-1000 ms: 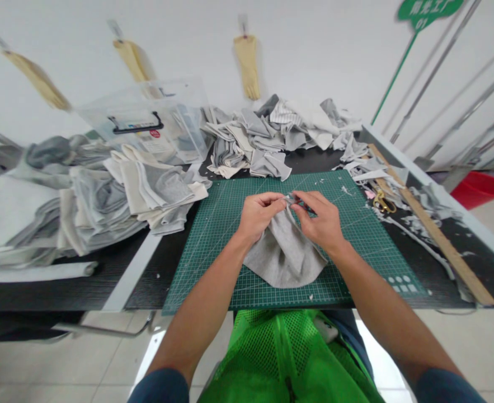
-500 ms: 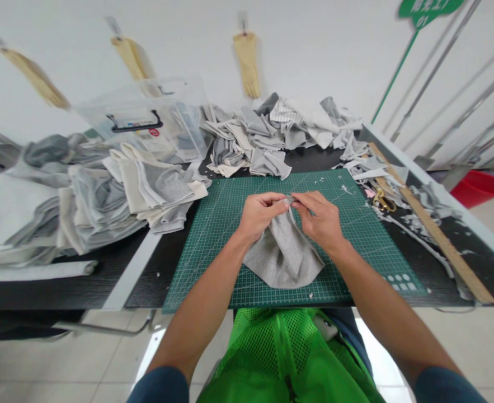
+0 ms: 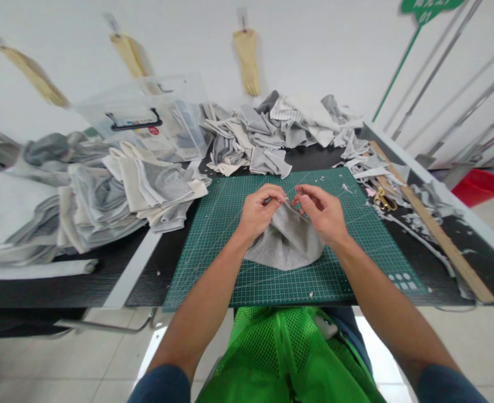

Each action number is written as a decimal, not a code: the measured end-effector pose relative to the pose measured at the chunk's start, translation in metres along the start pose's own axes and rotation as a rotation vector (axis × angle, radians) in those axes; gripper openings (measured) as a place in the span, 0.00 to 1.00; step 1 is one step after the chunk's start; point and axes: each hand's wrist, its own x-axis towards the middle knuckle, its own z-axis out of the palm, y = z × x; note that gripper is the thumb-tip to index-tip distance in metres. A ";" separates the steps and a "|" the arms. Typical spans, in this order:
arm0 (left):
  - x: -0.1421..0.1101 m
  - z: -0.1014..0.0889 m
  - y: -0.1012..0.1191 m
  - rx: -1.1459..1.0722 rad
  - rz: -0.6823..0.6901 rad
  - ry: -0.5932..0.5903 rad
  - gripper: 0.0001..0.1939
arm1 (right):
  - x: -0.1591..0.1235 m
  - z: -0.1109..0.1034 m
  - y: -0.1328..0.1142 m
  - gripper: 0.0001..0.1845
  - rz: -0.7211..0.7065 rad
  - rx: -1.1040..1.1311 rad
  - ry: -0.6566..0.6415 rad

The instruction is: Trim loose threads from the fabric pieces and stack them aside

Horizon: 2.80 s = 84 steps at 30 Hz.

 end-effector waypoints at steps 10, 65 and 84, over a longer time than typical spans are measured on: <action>-0.003 0.002 0.008 -0.005 -0.019 -0.005 0.11 | -0.004 -0.001 0.003 0.17 -0.246 -0.285 -0.039; -0.018 0.010 0.008 0.676 0.178 0.257 0.07 | -0.008 -0.006 -0.009 0.12 -0.325 -0.431 -0.060; -0.022 0.013 0.004 0.725 0.185 0.193 0.08 | -0.009 -0.003 -0.010 0.13 -0.280 -0.460 -0.104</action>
